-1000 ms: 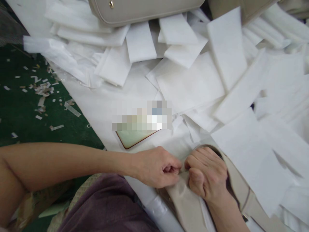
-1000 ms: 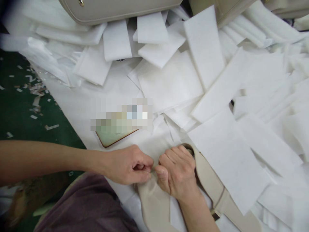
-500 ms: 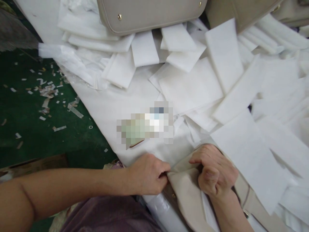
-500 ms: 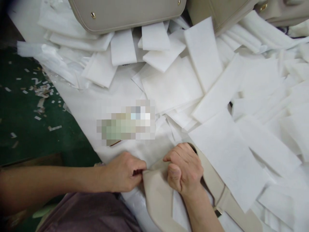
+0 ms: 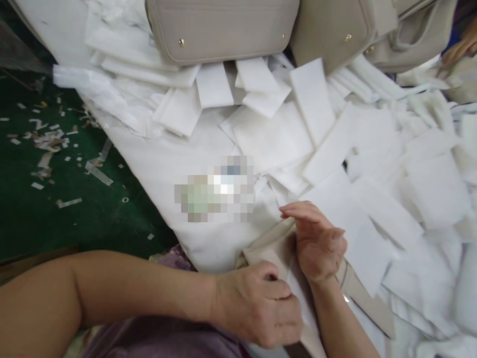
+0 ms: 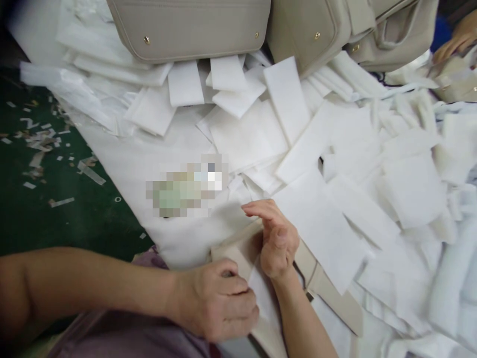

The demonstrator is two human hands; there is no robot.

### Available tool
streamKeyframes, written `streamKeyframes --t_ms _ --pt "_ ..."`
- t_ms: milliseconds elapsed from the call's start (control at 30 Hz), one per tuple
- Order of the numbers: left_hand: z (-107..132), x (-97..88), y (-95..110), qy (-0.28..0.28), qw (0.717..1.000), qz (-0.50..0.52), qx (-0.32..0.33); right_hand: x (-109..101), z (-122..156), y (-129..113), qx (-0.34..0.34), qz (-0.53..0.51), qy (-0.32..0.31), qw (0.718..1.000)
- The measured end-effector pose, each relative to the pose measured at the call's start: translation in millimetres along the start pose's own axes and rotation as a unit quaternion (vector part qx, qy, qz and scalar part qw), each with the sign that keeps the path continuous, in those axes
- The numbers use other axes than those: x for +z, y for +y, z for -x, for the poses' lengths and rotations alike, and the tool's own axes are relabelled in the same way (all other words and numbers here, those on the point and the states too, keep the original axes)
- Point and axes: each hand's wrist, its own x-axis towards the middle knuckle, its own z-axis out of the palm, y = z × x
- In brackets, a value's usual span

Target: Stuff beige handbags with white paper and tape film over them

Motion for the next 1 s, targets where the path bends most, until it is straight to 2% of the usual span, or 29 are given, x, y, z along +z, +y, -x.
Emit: streamKeyframes --t_ms 100,200,300,400,467,533,600,633,733,800,900,1000 --pt "14 7.5 -4 -0.015 1.000 -0.004 -0.003 -6 -6 -21 0.007 -0.017 -0.018 1.000" --pt "24 10.7 -7 -0.029 0.999 0.010 -0.025 -21 -4 -53 0.037 0.091 -0.103 0.990" --pt "26 11.7 -8 -0.035 0.997 0.041 -0.049 -35 16 -79 0.042 0.239 -0.218 0.945" --pt "30 6.1 -9 -0.019 0.991 0.113 -0.071 -37 51 -86 0.036 0.335 -0.269 0.902" --pt "37 -1.2 -11 0.025 0.976 0.157 -0.150 -33 71 -83 0.041 0.391 -0.255 0.883" --pt "46 -8.8 -13 0.056 0.937 0.178 -0.294 -29 82 -80 0.035 0.444 -0.228 0.866" --pt "54 -15.2 -16 0.033 0.889 0.195 -0.414 -25 82 -81 0.003 0.478 -0.230 0.847" --pt "56 -17.7 -17 0.005 0.872 0.212 -0.440 -23 79 -82 -0.017 0.486 -0.244 0.839" --pt "57 -22.9 -23 -0.074 0.854 0.277 -0.434 -18 64 -88 -0.050 0.507 -0.293 0.810" --pt "54 -24.9 -27 -0.109 0.843 0.302 -0.432 -12 53 -91 -0.052 0.549 -0.300 0.778" --pt "51 -25.2 -31 -0.139 0.832 0.310 -0.438 -1 43 -94 -0.060 0.622 -0.286 0.727" --pt "51 -23.5 -32 -0.162 0.838 0.292 -0.431 9 39 -97 -0.080 0.663 -0.276 0.691"
